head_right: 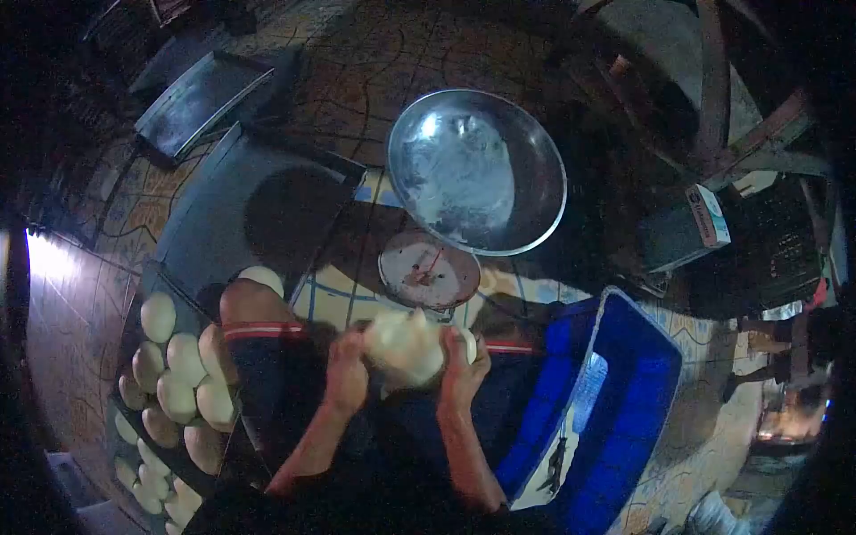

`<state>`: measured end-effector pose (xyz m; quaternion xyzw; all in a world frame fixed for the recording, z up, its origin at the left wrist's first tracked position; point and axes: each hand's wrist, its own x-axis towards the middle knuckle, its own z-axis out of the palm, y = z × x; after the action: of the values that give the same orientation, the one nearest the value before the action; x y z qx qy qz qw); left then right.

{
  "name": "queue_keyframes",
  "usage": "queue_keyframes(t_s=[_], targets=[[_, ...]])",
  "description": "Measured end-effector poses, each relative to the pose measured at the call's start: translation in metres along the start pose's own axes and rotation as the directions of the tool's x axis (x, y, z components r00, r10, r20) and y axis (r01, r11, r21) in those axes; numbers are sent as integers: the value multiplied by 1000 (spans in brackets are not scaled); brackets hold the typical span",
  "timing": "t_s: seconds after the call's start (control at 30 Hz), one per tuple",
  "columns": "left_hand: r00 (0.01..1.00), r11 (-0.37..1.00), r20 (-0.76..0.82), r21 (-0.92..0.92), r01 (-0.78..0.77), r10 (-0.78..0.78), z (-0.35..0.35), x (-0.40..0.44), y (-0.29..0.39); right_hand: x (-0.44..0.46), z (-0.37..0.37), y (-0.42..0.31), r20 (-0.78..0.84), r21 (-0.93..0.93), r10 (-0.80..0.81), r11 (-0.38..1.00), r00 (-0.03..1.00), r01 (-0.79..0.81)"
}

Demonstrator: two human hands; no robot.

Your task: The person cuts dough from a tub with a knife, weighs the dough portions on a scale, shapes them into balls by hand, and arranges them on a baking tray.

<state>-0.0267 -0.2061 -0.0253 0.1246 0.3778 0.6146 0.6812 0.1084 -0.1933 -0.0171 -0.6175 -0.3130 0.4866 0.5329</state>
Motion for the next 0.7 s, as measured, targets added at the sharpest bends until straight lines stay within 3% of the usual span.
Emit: queue_keyframes(t_s=[0.03,0.07,0.1,0.17,0.2,0.23,0.27,0.3,0.33,0.37,0.43,0.47,0.5,0.57,0.6,0.63,0.7], targets=[[999,987,-17,-155,-29,27,1,0,6,-2,8,-9,-113,120,26,993,993,-12],[997,967,-24,-248,65,-73,-7,4,3,-4,3,4,80,114,-42,993,996,33],[997,972,-23,-227,64,-71,-23,7,-2,-5,5,-1,76,135,-39,990,996,29],[991,970,23,-203,133,-131,-52,5,-14,-4,0,-16,312,-70,286,958,906,-278],[960,963,-173,-201,182,-218,-35,1,-4,19,-15,-8,315,-85,347,937,883,-338],[960,960,-174,-213,181,-220,-27,-2,-4,18,-19,9,314,-97,349,937,883,-336],[963,987,-229,-106,123,-145,-20,-1,-5,12,-16,18,312,-141,70,990,947,-26],[958,997,-278,12,76,-70,-16,1,-8,5,-4,17,320,-177,-213,944,923,279],[956,976,-245,109,191,-160,-21,5,-20,-11,3,15,387,-108,-240,947,890,302],[952,971,-242,103,216,-186,-37,9,-33,-11,-2,13,371,-126,-228,948,900,292],[995,980,5,-177,97,-97,-74,22,-45,4,-4,5,179,-86,108,992,978,-93],[977,972,185,-186,143,-108,-46,11,3,2,4,-8,128,170,50,983,990,-72],[979,974,181,-184,132,-98,-46,11,1,-2,6,-8,139,174,48,982,989,-72],[978,961,200,-254,113,-62,-54,12,-7,-11,11,-3,335,76,5,997,942,-33],[957,955,291,-285,80,7,-63,9,-11,-5,12,-8,398,-74,131,991,908,-111],[977,975,207,-221,2,45,-68,3,-10,-3,10,-8,386,-60,142,990,912,-129],[996,993,-29,-87,-84,82,-58,-1,-8,4,11,-7,297,284,109,939,949,-196]])
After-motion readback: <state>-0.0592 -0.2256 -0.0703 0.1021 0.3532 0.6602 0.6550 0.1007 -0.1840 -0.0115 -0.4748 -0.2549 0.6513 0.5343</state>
